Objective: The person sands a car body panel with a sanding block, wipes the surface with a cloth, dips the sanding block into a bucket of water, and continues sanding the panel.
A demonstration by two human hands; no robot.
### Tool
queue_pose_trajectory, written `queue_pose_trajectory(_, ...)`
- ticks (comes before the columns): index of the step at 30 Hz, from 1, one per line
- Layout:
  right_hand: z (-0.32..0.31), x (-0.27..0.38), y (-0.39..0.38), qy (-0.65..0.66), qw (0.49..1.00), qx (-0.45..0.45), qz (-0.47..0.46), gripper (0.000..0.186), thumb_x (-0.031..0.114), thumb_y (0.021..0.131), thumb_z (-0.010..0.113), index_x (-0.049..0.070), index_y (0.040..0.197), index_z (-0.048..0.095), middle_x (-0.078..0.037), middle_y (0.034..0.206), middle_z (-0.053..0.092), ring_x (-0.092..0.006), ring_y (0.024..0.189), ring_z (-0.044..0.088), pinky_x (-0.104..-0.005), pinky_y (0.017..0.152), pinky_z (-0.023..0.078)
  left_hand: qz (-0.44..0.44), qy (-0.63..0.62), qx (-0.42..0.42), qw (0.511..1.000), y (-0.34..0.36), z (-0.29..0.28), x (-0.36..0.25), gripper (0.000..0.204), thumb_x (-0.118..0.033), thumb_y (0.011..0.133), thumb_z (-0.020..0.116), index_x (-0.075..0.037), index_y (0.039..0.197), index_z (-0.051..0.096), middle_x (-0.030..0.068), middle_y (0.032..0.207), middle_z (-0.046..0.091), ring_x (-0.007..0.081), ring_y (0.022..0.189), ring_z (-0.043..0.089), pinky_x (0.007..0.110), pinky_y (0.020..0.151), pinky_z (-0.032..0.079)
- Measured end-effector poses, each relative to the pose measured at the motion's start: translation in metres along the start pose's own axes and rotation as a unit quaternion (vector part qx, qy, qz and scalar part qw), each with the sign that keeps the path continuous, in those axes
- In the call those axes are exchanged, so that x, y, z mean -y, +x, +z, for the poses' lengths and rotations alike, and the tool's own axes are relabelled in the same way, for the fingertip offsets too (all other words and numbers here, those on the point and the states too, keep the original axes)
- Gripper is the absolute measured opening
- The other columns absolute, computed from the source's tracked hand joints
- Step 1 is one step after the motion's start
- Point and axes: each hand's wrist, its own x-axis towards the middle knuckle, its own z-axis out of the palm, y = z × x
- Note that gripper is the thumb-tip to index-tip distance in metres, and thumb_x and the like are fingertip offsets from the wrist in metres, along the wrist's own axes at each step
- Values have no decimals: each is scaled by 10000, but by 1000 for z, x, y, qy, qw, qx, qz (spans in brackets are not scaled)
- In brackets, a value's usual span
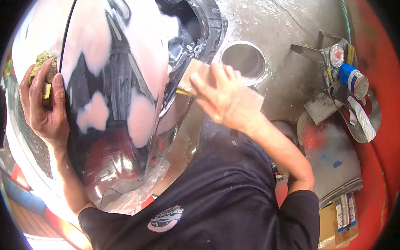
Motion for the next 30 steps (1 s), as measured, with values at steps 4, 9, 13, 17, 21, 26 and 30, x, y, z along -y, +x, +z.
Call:
queue_pose_trajectory(4,31,-23,-11,21,997,-69,7,695,272,820,827,162,1469,605,-300,1394,534,-470,1216,587,-524,1018,522,-35,-16,5,999,-3,0,-4,318,-51,928,817,-91,1241,774,144,1270,685,273,1160,692,370,928,594)
queue_pose_trajectory(9,63,-62,-15,110,964,-218,103,697,154,809,819,148,1480,629,-311,1407,542,-476,1251,559,-505,1080,489,-11,21,4,1000,0,-3,-1,300,-65,945,806,-85,1242,769,141,1254,698,275,1184,680,386,964,573)
queue_pose_trajectory(13,92,-43,-13,136,963,-223,61,761,152,771,854,176,1494,621,-333,1450,499,-504,1300,538,-536,1098,477,1,-10,8,1000,2,3,2,295,-75,992,761,-69,1286,752,128,1280,694,261,1205,666,381,1006,557)
queue_pose_trajectory(17,113,13,-30,158,962,-221,14,789,178,753,850,181,1505,610,-336,1465,476,-497,1305,534,-547,1085,474,3,2,1,1000,2,6,1,287,-66,979,772,-60,1266,755,135,1260,700,268,1183,670,384,1010,545)
queue_pose_trajectory(21,102,-13,-4,160,957,-241,2,785,210,783,828,175,1526,577,-335,1435,473,-488,1247,550,-559,1064,461,7,22,-2,1000,0,-12,1,280,-61,969,782,-59,1248,760,138,1244,701,270,1165,674,386,999,548)
queue_pose_trajectory(26,109,18,-29,155,960,-231,3,725,244,814,825,170,1502,609,-332,1425,485,-486,1258,548,-566,1059,474,9,17,-6,1000,1,1,-1,278,-70,969,782,-73,1247,762,132,1229,702,259,1159,672,378,985,549)
queue_pose_trajectory(30,102,-17,-13,138,955,-262,15,756,214,816,825,181,1530,577,-305,1417,490,-482,1210,555,-545,1036,487,31,21,-7,999,8,1,-4,279,-68,968,777,-80,1246,761,124,1227,698,251,1142,678,369,966,553)
